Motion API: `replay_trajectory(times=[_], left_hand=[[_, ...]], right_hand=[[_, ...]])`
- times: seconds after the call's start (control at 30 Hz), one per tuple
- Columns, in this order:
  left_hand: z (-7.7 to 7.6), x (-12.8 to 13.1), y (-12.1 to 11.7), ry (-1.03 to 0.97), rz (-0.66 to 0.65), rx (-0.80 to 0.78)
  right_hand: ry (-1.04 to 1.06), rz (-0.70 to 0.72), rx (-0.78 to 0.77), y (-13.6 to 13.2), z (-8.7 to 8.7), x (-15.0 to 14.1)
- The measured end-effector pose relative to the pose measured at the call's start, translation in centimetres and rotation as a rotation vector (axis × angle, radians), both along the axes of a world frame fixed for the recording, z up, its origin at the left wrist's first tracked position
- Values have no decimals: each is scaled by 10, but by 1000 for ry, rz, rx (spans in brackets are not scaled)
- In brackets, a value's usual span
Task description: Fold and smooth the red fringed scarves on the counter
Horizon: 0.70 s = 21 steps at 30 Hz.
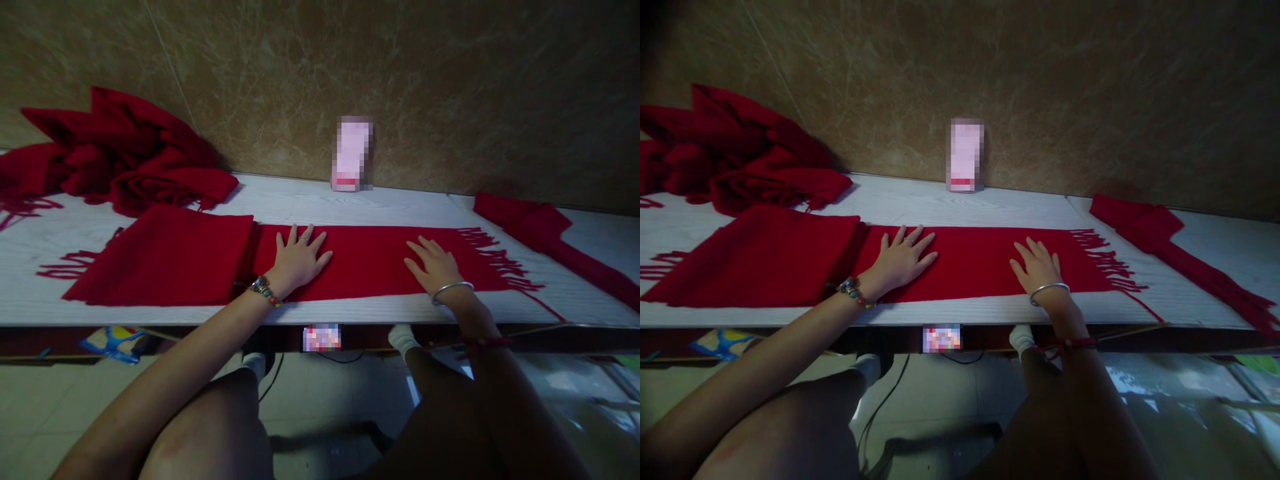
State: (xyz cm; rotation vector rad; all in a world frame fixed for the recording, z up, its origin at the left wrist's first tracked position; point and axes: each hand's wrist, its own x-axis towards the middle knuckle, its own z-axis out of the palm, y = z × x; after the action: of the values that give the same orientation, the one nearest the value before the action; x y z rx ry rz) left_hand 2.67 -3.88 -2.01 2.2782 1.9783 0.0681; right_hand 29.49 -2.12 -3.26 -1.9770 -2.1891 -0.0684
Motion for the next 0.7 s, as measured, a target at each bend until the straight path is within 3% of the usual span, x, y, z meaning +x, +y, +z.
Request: replay_trajectory(times=[0.2, 0.7], left_hand=[[2, 1, -2, 16, 12, 2], [0, 1, 0, 21, 14, 18]], right_hand=[[78, 265, -52, -8, -3, -44], [64, 281, -69, -13, -7, -51]])
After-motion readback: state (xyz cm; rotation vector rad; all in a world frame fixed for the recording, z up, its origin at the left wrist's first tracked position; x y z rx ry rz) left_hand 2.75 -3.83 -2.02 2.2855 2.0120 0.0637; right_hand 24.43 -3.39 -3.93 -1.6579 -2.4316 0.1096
